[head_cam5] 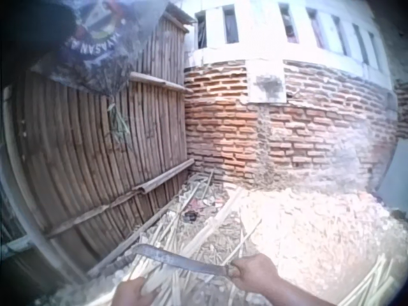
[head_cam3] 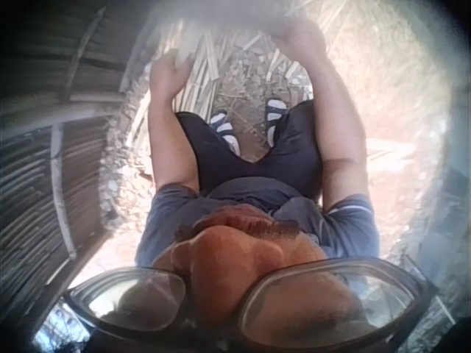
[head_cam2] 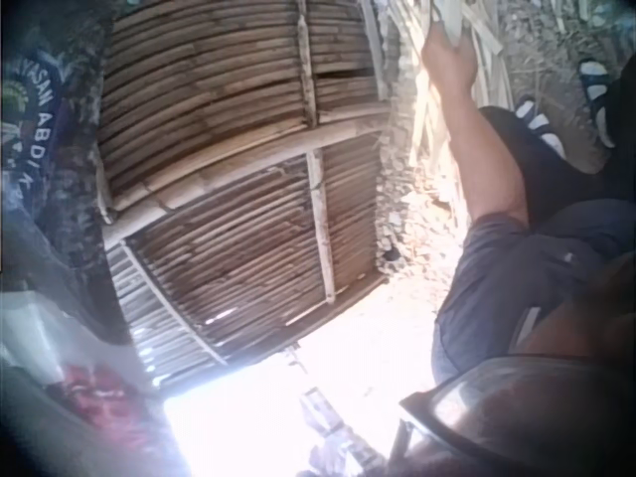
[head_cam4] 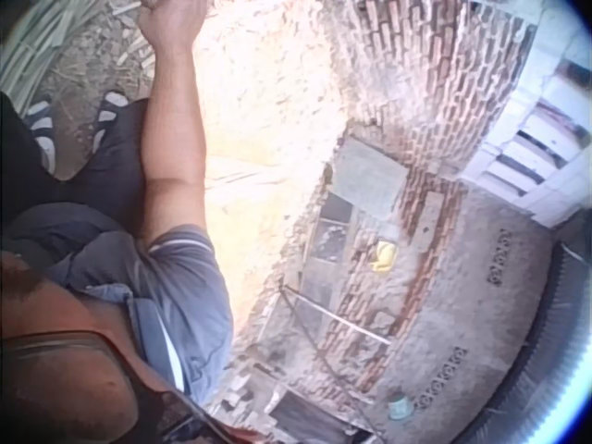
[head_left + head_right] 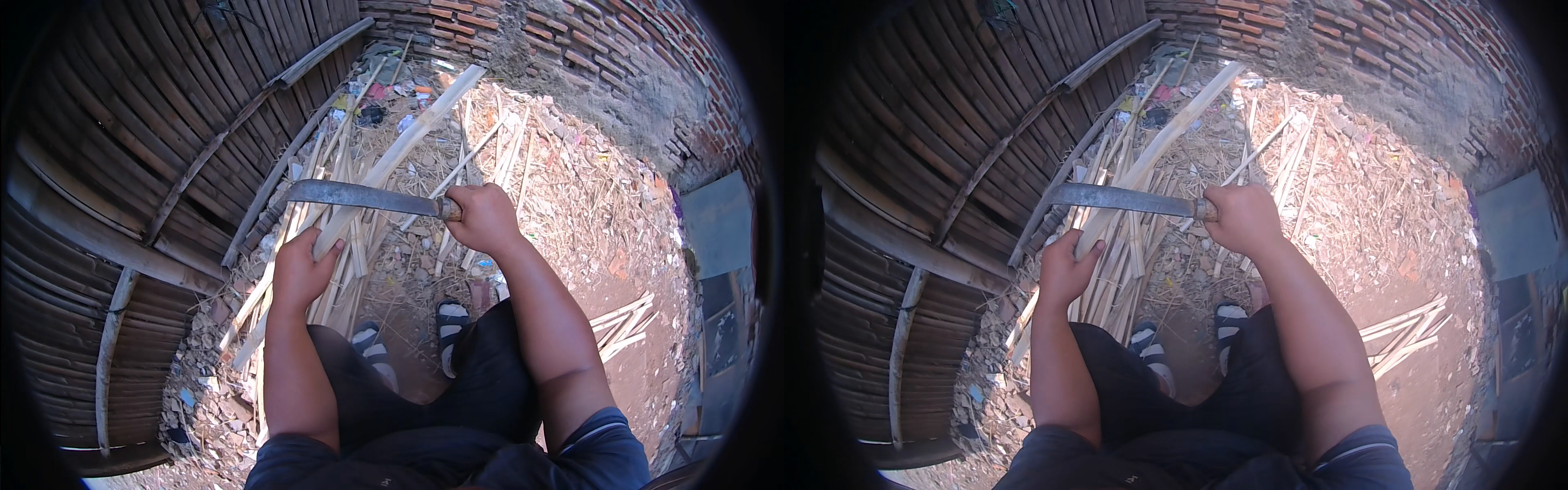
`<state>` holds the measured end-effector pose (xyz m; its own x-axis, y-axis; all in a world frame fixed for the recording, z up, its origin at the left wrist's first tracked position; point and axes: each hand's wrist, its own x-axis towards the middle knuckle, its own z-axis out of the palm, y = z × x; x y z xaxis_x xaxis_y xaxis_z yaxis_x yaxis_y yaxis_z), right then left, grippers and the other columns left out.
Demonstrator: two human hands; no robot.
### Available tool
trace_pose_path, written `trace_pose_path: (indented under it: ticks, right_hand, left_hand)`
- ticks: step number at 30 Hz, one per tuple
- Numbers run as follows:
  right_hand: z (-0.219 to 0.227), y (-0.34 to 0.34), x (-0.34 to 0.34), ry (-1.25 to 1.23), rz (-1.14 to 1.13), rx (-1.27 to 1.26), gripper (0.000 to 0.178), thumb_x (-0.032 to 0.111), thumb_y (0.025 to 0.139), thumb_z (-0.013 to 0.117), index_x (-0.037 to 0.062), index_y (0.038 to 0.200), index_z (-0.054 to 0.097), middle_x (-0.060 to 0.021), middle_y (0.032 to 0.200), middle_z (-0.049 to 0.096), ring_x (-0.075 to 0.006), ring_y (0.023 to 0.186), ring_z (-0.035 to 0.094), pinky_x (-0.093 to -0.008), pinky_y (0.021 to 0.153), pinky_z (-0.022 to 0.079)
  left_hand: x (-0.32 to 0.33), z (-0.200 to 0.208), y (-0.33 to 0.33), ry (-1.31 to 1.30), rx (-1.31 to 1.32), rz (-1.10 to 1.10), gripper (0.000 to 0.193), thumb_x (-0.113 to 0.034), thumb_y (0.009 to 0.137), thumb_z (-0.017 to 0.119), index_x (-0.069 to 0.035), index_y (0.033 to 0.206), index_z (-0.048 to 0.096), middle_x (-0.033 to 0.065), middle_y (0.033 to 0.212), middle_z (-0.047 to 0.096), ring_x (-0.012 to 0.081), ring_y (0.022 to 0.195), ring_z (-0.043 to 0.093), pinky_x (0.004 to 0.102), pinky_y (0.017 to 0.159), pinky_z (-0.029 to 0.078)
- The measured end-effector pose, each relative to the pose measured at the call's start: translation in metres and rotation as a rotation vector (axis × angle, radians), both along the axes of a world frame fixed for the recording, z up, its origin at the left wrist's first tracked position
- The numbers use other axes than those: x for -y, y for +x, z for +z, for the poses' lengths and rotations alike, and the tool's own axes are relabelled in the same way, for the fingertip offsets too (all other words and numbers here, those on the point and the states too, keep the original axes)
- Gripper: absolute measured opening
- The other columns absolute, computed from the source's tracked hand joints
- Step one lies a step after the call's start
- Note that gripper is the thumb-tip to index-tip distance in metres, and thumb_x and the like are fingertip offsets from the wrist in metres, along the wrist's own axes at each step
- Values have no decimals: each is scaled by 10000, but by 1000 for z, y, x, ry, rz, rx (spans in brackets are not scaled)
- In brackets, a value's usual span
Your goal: The person shaves and splits thin pieces of bamboo with a machete while sitting on the ground.
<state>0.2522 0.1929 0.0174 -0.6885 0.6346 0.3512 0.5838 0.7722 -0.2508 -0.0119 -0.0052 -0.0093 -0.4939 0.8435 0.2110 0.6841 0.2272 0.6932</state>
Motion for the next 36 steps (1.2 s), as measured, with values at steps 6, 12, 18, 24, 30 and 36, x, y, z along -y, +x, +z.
trace_pose_path:
  ticks: [6,12,18,24,30,36]
  right_hand:
    - [-1,-5,-4,-30,-15,79,228,219,766,799,90,926,701,-129,826,740,-386,832,735,-516,748,572]
    - [-5,19,-34,-221,-348,-44,339,295,882,784,111,1166,765,-205,947,767,-416,933,749,-514,829,590]
    - [-1,8,-14,-165,-188,4,298,263,837,794,87,1075,755,-200,892,748,-409,902,743,-521,821,590]
    - [-6,-11,-1,-31,51,60,221,214,773,780,83,941,719,-163,798,727,-420,840,723,-538,775,574]
    - [-7,11,-28,-226,-290,-25,320,282,844,791,112,1113,760,-202,930,761,-410,934,745,-522,829,583]
    - [-1,14,-20,-259,-311,-14,349,293,868,789,121,1170,764,-201,978,769,-408,968,747,-511,846,593]
  left_hand:
    - [2,-3,-7,3,-39,7,372,-295,937,836,23,1108,746,220,920,772,351,857,773,427,787,574]
    - [3,5,-3,-85,-13,32,365,-307,933,837,5,1102,750,210,878,760,346,806,756,427,767,572]
    - [1,2,-4,-72,11,10,377,-311,933,836,11,1109,751,221,892,764,359,819,761,426,771,573]
    - [2,2,-5,-94,-49,18,397,-323,932,839,24,1104,749,235,914,768,375,855,771,437,785,573]
    - [1,4,-5,-91,-19,20,409,-334,934,836,18,1123,748,238,918,768,379,866,772,439,794,575]
    - [0,1,-3,-51,-46,2,341,-331,945,815,-23,1082,763,228,865,758,412,814,751,468,735,577]
